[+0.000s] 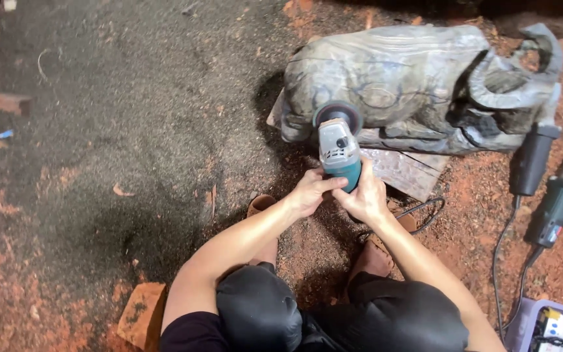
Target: Using an angle grinder with a sanding attachment to smooth and refine the surface of a wooden water buffalo sculpture.
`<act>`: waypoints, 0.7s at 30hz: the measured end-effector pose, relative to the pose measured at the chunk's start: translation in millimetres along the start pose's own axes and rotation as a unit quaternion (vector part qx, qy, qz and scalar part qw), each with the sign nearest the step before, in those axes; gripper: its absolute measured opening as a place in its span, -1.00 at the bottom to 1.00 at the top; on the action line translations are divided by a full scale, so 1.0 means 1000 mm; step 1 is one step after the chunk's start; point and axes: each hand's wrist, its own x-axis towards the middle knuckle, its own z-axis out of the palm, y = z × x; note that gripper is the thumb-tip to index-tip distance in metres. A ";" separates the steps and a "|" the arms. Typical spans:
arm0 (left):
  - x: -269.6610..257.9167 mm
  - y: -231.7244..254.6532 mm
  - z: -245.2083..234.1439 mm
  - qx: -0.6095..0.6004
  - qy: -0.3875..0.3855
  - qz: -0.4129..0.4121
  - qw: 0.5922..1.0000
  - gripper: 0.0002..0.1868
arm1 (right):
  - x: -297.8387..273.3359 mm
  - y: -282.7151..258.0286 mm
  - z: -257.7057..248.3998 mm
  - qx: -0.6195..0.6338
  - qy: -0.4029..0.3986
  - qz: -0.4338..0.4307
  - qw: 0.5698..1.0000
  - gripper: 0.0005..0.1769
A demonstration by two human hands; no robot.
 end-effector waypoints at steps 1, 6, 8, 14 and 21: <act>0.004 0.005 0.009 0.004 -0.005 -0.002 1.000 -0.61 | -0.005 -0.003 -0.009 0.001 0.006 0.002 1.000 -0.14; 0.002 0.029 0.078 0.082 -0.029 0.004 0.996 -0.45 | -0.021 0.012 -0.055 0.147 0.061 -0.073 0.985 0.02; 0.009 0.017 0.102 0.058 -0.024 0.005 0.998 -0.42 | -0.025 0.030 -0.065 0.164 0.080 -0.114 0.977 0.03; 0.014 -0.042 0.125 0.053 0.044 0.078 0.995 -0.42 | -0.021 0.107 -0.078 0.089 0.106 -0.152 0.979 -0.01; 0.035 -0.132 0.014 -0.137 0.120 0.017 0.983 -0.35 | 0.014 0.081 -0.023 -0.214 -0.050 -0.054 0.974 -0.14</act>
